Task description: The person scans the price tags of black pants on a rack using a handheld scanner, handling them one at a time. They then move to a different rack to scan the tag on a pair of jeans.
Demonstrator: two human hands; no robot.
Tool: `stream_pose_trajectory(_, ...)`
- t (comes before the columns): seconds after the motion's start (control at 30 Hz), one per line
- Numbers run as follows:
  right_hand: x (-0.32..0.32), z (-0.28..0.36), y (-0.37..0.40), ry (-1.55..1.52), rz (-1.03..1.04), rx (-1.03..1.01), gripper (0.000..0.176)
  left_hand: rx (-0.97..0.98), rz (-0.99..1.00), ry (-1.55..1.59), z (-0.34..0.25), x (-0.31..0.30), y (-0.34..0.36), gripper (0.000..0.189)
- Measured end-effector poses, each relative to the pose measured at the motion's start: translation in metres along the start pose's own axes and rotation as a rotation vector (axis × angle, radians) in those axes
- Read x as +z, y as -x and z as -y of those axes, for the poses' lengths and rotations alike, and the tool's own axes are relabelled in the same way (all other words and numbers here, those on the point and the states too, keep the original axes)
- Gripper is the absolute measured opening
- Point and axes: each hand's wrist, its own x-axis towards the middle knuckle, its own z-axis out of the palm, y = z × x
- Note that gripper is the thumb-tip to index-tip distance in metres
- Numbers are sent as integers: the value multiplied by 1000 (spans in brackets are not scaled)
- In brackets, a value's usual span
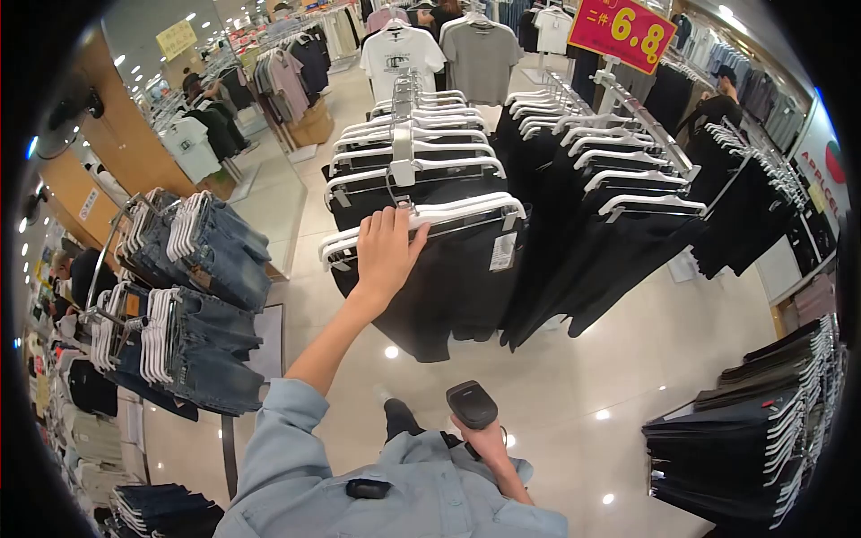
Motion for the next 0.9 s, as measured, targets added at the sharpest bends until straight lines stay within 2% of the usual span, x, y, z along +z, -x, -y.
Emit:
stream_pose_trajectory(0.17, 1, 4, 1, -15, -49, -45, 21, -44, 25, 38, 1, -2, -1, 42)
stream_pose_trajectory(0.23, 5, 9, 3, -11, -22, 98, 21, 24, -47, 19, 4, -1, 0, 38)
stream_pose_trajectory(0.3, 11, 4, -1, -21, -12, 112, 21, -34, 12, 31, 5, 2, 5, 43)
stream_pose_trajectory(0.37, 17, 2, -3, 4, 42, 175, 21, 5, -49, 2, 5, 1, 10, 46)
stream_pose_trajectory(0.53, 34, 0, -9, 11, 93, 202, 21, 8, 40, -13, 8, -9, 22, 58)
stream_pose_trajectory(0.6, 41, 1, -10, -53, 98, 152, 21, 23, 57, -5, 11, -9, 25, 58)
stream_pose_trajectory(0.83, 60, 5, -14, -101, 140, 238, 19, 52, 56, 44, 17, -15, 26, 59)
stream_pose_trajectory(0.9, 62, 7, -16, -87, 141, 223, 19, 56, 33, 127, 18, -21, 20, 50)
